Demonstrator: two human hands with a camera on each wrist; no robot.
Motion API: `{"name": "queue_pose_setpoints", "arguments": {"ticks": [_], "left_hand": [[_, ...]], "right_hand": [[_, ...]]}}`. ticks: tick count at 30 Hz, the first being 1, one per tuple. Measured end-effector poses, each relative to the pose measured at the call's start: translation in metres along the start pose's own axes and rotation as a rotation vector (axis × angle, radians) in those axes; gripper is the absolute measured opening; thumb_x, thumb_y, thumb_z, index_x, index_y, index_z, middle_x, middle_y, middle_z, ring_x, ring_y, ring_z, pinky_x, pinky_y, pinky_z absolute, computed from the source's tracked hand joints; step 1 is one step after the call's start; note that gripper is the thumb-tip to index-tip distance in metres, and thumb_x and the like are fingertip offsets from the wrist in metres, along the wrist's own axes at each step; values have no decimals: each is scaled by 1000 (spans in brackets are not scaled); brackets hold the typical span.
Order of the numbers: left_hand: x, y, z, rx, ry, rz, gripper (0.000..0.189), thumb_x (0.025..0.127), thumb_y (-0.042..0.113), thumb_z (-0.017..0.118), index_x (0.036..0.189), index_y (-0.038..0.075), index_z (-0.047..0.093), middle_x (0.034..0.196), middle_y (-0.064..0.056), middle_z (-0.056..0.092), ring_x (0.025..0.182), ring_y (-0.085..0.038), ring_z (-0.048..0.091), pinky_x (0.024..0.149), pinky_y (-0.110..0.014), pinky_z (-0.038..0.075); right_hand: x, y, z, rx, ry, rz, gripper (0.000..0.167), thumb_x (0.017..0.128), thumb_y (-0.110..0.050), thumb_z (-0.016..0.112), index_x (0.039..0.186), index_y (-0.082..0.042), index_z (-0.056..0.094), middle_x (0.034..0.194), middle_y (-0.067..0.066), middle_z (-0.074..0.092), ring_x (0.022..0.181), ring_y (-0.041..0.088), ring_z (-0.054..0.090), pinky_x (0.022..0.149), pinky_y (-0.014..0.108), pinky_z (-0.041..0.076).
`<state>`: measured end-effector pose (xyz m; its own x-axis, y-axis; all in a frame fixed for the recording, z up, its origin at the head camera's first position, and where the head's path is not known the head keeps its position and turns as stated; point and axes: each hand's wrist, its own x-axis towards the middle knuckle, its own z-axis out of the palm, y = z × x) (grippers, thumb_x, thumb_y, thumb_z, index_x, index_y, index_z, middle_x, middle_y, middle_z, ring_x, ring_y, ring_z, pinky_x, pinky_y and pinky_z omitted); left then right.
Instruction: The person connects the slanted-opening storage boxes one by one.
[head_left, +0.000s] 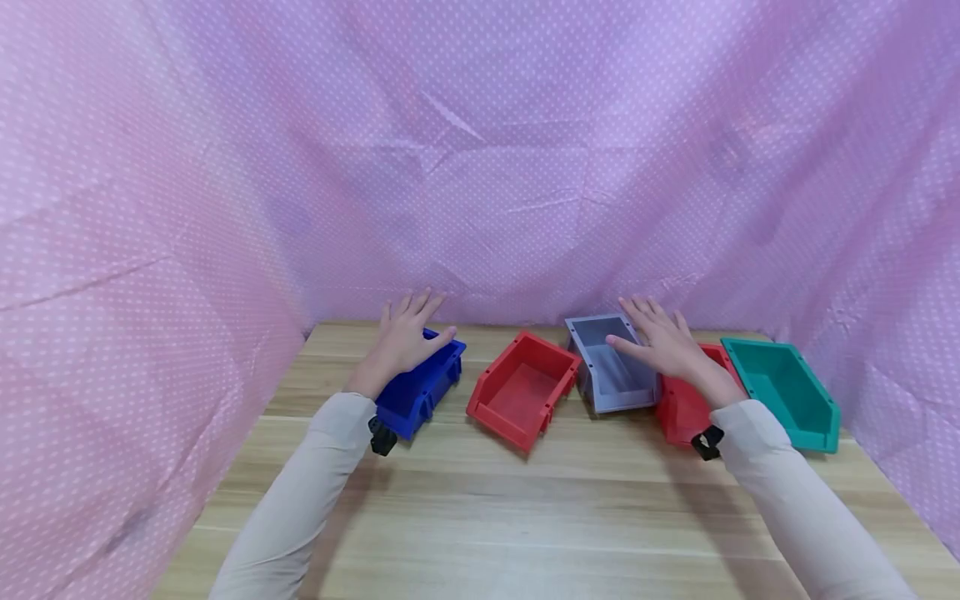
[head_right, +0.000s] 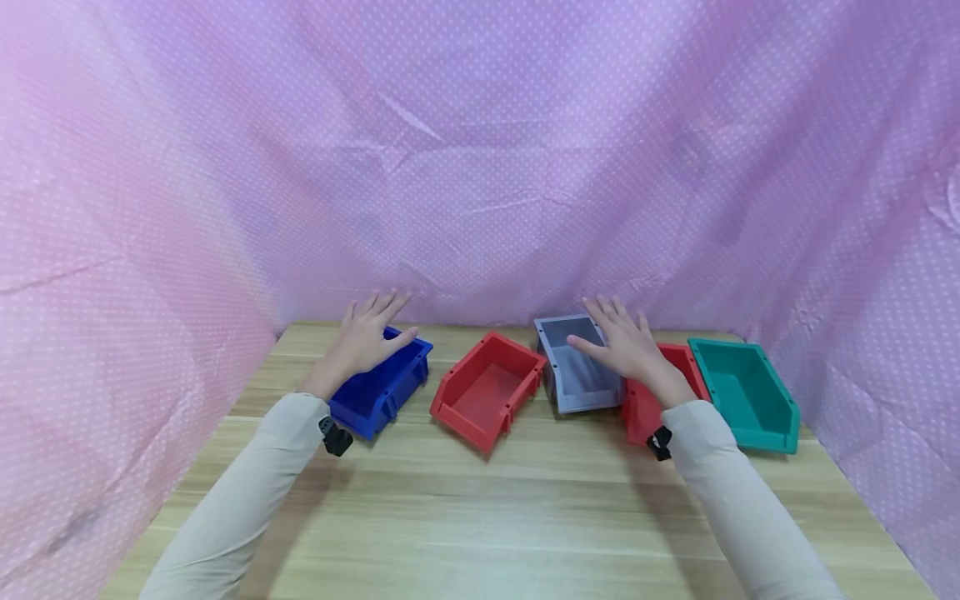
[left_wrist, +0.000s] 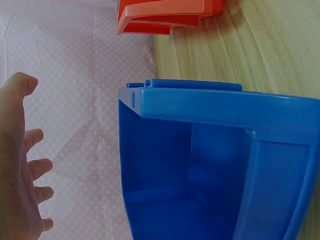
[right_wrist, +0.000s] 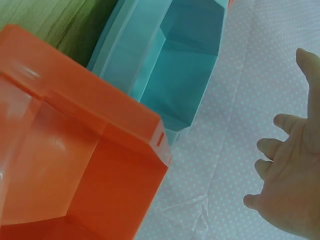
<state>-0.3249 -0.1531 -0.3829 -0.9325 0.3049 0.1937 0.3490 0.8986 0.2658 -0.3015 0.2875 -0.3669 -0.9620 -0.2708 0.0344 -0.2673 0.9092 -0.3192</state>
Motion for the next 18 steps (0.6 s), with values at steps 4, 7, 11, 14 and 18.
{"name": "queue_pose_setpoints", "arguments": {"ticks": [4,7,11,14,18], "left_hand": [[0,0,-3,5,4,7,77,100,63,44,162,22,28,168,-13,24,156,-43,14,121,-69,2],[0,0,-7,4,11,10,77,100,62,46,162,21,29,167,-14,26,155,-44,18,121,-70,4],[0,-1,-10,-3,27,17,76,100,60,48,161,19,30,165,-16,32,153,-44,25,120,-70,8],[0,-4,-13,-25,37,23,76,100,57,50,161,17,31,162,-18,37,151,-42,30,120,-70,13],[-3,-10,-18,-108,34,15,76,100,53,54,161,14,30,159,-20,40,148,-41,35,120,-65,21]], "right_hand": [[-2,-1,-2,8,4,-3,91,98,-61,52,165,-14,12,169,23,8,155,48,1,117,72,-9],[-3,-4,-4,20,15,-13,90,98,-59,54,165,-15,14,169,23,10,155,48,2,117,73,-8],[-5,-9,-7,57,40,-31,87,97,-57,56,164,-15,19,168,23,17,155,47,7,118,74,-3],[-7,-14,-9,107,52,-52,84,98,-55,57,163,-14,22,167,22,21,155,46,11,119,72,4],[-13,-22,-11,216,53,-77,79,101,-49,58,163,-13,24,166,21,25,151,48,25,118,69,21]]}}
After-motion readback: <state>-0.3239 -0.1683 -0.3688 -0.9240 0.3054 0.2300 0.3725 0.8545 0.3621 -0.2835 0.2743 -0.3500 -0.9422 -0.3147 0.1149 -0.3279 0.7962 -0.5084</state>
